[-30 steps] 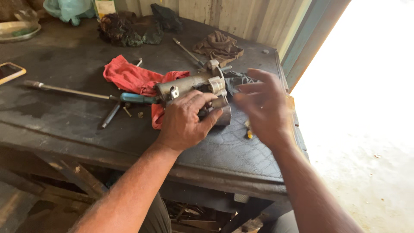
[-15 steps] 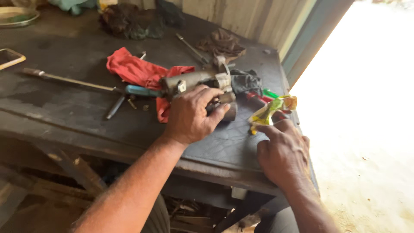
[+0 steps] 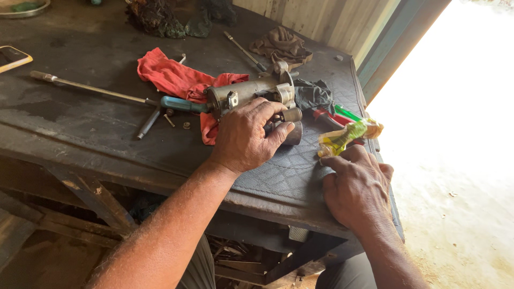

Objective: The person assembles a cylindrical mechanical component by inserting a small metal piece, wiping it with a cloth, and using a screwdriver to tighten a screw. The person then wipes the assembled part with a red cloth.

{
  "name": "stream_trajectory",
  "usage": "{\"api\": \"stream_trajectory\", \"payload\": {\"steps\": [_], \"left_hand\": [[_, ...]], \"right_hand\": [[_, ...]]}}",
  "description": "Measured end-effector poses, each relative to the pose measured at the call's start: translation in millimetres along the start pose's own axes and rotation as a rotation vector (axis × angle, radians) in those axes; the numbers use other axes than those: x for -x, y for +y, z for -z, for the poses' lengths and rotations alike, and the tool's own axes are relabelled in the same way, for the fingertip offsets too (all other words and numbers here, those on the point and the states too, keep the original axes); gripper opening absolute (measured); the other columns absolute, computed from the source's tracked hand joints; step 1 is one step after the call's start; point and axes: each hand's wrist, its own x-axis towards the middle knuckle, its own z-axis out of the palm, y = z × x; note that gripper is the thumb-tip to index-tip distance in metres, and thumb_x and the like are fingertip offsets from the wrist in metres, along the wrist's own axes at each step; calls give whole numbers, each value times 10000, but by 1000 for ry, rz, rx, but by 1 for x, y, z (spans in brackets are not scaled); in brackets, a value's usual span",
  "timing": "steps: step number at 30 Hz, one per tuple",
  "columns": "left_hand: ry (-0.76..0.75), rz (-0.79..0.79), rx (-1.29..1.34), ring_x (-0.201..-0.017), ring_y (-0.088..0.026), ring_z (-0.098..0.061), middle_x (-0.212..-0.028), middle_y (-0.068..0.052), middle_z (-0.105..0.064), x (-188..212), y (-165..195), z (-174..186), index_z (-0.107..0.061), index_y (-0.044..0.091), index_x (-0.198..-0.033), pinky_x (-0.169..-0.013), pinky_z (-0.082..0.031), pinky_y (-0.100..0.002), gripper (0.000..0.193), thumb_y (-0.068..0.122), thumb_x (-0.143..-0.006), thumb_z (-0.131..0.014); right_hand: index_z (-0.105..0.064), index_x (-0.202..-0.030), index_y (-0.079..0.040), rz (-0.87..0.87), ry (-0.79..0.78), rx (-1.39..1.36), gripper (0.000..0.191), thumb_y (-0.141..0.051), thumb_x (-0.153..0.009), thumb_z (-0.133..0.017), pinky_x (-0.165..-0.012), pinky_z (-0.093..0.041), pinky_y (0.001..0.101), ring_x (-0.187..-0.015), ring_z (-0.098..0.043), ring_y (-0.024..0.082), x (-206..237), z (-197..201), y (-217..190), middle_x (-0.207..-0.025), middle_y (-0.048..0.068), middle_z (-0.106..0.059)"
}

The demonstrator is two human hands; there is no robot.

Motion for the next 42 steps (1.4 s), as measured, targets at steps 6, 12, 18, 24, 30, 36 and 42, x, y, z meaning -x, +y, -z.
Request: {"api": "stream_trajectory", "payload": {"steps": [6, 12, 18, 24, 30, 36, 42], "left_hand": [[-87, 18, 59, -869, -270, -731, -957, -91, -723, -1, 2, 1, -709, 67, -1069, -753, -558, -398, 291, 279, -885, -783], [-76, -51, 58, -963, -327, -703, -1021, -107, -735, -2, 5, 3, -717, 79, -1059, -839, -541, -433, 301, 279, -851, -801], [-132, -73, 58, -997, -354, -676, -1030, -123, -719, -4, 6, 0, -708, 71, -1062, -881, -516, -465, 320, 305, -860, -788], [-124, -58, -14, -947, -343, -663, -976, -108, -705, -5, 2, -4, -698, 84, -1036, -848, -506, -459, 308, 336, -876, -777], [-148, -36, 5, -931, -317, -665, -934, -91, -693, -5, -2, -8, -690, 79, -1050, -847, -505, -451, 306, 336, -895, -754], [-155, -61, -5, -952, -313, -668, -971, -89, -700, -5, 3, -11, -682, 74, -1067, -852, -506, -449, 320, 342, -907, -754], [-169, -40, -26, -923, -306, -665, -951, -85, -699, -5, 4, -9, -688, 87, -1066, -840, -506, -443, 304, 342, -910, -742]], "right_hand": [[-767, -1101, -230, 10, 55, -150, 338, -179, -787, -652, -1013, -333, 492, -1200, -557, 261, -5, -7, 8, -1192, 74, -620], [-735, -1040, -139, 103, 82, -904, 327, 1, -768, -618, -983, -479, 408, -1135, -612, 275, -12, -2, 22, -1184, 85, -651], [-636, -1301, -175, 285, 172, -772, 580, 18, -755, -595, -976, -499, 405, -1239, -556, 249, -29, 19, 9, -1290, 110, -564], [-686, -1310, -157, 552, 394, -372, 645, 33, -699, -602, -1057, -352, 516, -1267, -518, 372, -40, 12, -6, -1335, 149, -567], [-692, -1149, -227, 476, 410, -516, 496, 17, -724, -614, -1128, -371, 472, -1350, -532, 263, -39, -3, 8, -1359, 70, -611], [-700, -1290, -180, 535, 335, -491, 643, 53, -695, -624, -1116, -318, 533, -1353, -452, 370, -41, -5, 9, -1382, 173, -554], [-688, -1240, -155, 453, 331, -659, 534, 33, -742, -656, -1120, -401, 457, -1349, -519, 319, -40, -2, 8, -1353, 121, -584]]}}
